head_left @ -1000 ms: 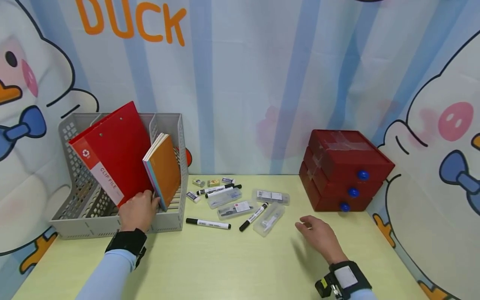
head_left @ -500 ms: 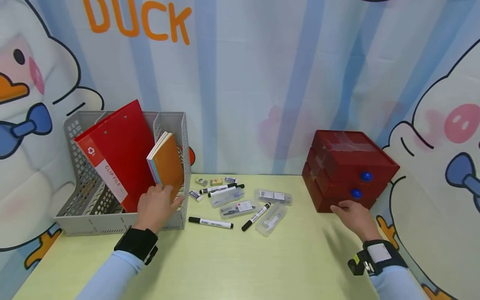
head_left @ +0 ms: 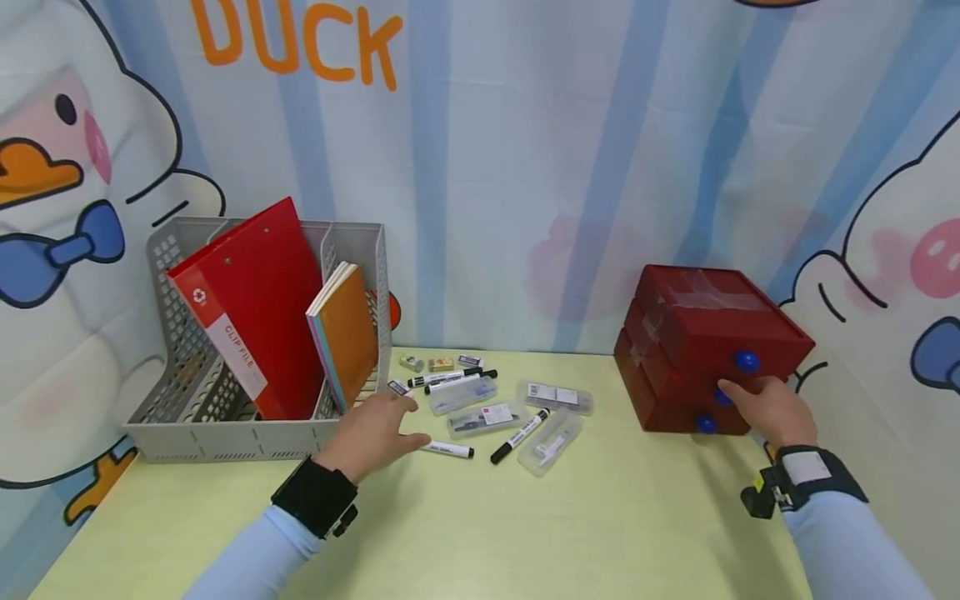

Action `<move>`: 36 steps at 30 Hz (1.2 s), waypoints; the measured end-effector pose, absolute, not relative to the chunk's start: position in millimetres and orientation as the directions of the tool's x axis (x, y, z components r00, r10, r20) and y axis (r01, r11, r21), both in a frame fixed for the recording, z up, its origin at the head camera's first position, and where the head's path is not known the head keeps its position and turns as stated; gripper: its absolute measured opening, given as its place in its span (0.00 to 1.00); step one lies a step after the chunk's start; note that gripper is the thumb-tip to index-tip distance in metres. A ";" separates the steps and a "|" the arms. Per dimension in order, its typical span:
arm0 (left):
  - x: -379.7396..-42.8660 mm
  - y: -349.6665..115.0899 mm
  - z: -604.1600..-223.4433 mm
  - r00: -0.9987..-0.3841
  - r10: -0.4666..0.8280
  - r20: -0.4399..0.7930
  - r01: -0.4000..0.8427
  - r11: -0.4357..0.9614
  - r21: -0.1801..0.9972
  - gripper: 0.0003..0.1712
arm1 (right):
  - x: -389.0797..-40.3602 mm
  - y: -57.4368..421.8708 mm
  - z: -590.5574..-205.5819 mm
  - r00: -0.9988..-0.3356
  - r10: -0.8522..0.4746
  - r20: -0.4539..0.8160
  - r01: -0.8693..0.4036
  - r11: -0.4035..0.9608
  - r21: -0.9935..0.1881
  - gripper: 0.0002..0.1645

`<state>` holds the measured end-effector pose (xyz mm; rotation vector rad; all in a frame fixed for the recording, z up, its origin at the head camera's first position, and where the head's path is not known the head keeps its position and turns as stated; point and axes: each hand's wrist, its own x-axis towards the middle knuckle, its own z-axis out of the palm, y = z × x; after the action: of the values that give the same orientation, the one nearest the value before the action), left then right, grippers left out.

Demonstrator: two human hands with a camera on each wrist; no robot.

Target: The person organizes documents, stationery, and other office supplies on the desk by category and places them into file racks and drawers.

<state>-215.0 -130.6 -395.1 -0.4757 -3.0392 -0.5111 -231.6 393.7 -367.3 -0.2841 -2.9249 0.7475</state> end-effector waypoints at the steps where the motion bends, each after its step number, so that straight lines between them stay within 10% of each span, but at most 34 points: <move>1: -213.6 -129.2 -396.0 -0.951 0.308 0.041 0.304 0.896 0.325 0.29 | -233.0 394.9 -365.6 -0.974 0.217 0.062 0.161 0.859 -0.486 0.41; 9: -198.5 -128.3 -405.2 -0.919 0.358 -0.163 0.294 0.900 0.321 0.26 | -245.3 396.0 -358.4 -0.951 0.286 0.114 0.206 0.867 -0.454 0.47; 36: -194.3 -143.1 -427.8 -0.928 0.303 -0.219 0.214 0.911 0.353 0.22 | -199.4 410.7 -362.2 -0.901 0.422 0.100 0.344 0.836 -0.427 0.38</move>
<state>-194.3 -143.1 -427.8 -0.4602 -3.3352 -0.5632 -199.4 410.7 -362.2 -0.5950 -2.8258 0.6048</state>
